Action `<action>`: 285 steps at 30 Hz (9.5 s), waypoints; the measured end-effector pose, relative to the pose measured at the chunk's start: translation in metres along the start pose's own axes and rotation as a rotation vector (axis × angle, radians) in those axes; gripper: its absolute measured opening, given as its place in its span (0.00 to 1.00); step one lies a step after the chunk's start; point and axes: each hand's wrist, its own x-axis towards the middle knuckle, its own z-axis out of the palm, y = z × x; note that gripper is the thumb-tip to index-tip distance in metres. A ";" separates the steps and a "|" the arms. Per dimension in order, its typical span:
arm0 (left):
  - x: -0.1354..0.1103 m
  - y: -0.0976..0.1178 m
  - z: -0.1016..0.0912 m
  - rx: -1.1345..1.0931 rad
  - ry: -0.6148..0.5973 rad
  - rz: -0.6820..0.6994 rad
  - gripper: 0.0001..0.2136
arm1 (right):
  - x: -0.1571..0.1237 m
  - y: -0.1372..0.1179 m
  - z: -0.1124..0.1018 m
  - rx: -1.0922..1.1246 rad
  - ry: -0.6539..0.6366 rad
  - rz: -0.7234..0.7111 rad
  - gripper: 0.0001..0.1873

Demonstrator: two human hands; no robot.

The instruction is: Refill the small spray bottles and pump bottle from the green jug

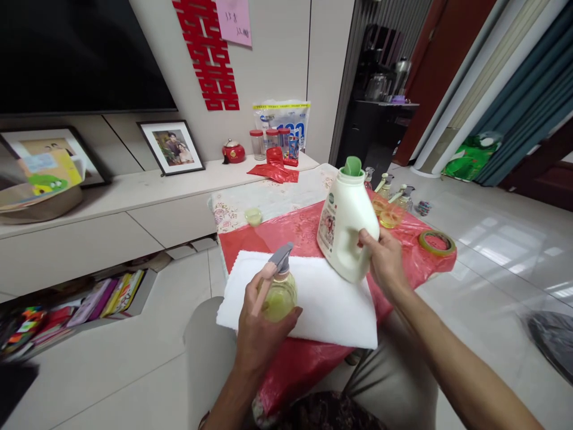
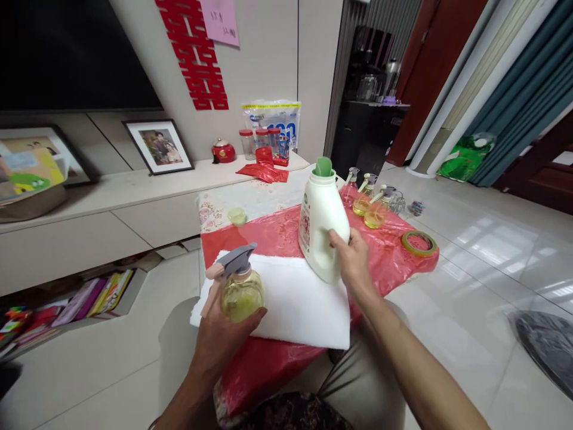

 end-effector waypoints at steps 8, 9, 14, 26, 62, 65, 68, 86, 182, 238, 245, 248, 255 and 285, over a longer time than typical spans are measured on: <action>0.015 0.020 0.010 -0.147 -0.116 -0.046 0.38 | -0.021 0.000 -0.005 -0.159 -0.087 -0.062 0.29; 0.016 0.023 0.012 -0.164 -0.122 -0.038 0.38 | -0.021 -0.009 -0.012 -0.211 -0.060 -0.110 0.29; 0.020 0.032 0.018 -0.255 -0.237 -0.033 0.41 | -0.031 -0.061 -0.023 -0.243 -0.218 -0.314 0.24; 0.006 0.028 0.030 -0.320 -0.293 0.052 0.40 | -0.056 -0.067 0.045 0.101 -0.451 -0.074 0.20; 0.015 0.037 0.022 -0.697 -0.738 -0.118 0.34 | -0.052 -0.054 0.036 0.650 -0.657 0.206 0.30; 0.017 0.040 0.026 -0.693 -0.742 -0.137 0.35 | -0.052 -0.056 0.034 0.640 -0.591 0.222 0.26; 0.021 0.045 0.026 -0.639 -0.712 -0.135 0.34 | -0.048 -0.062 0.030 0.627 -0.626 0.234 0.23; 0.030 0.025 0.027 -0.365 -0.555 -0.116 0.41 | -0.009 -0.100 -0.003 0.402 -0.404 -0.010 0.18; 0.018 0.110 0.051 -0.911 -0.684 -0.028 0.36 | -0.061 -0.075 -0.033 -0.107 -0.356 -0.206 0.49; 0.016 -0.097 0.110 0.495 0.051 0.670 0.17 | 0.090 -0.192 -0.065 -1.206 -0.652 -0.303 0.52; 0.017 -0.093 0.108 0.510 0.052 0.693 0.17 | 0.096 -0.200 -0.062 -1.276 -0.682 -0.323 0.51; 0.017 -0.092 0.108 0.516 0.054 0.697 0.17 | 0.096 -0.203 -0.059 -1.280 -0.684 -0.328 0.51; 0.017 -0.092 0.108 0.514 0.048 0.685 0.17 | 0.096 -0.213 -0.053 -1.322 -0.711 -0.257 0.54; 0.018 -0.093 0.109 0.527 0.090 0.715 0.15 | 0.108 -0.234 -0.037 -1.443 -0.758 -0.237 0.55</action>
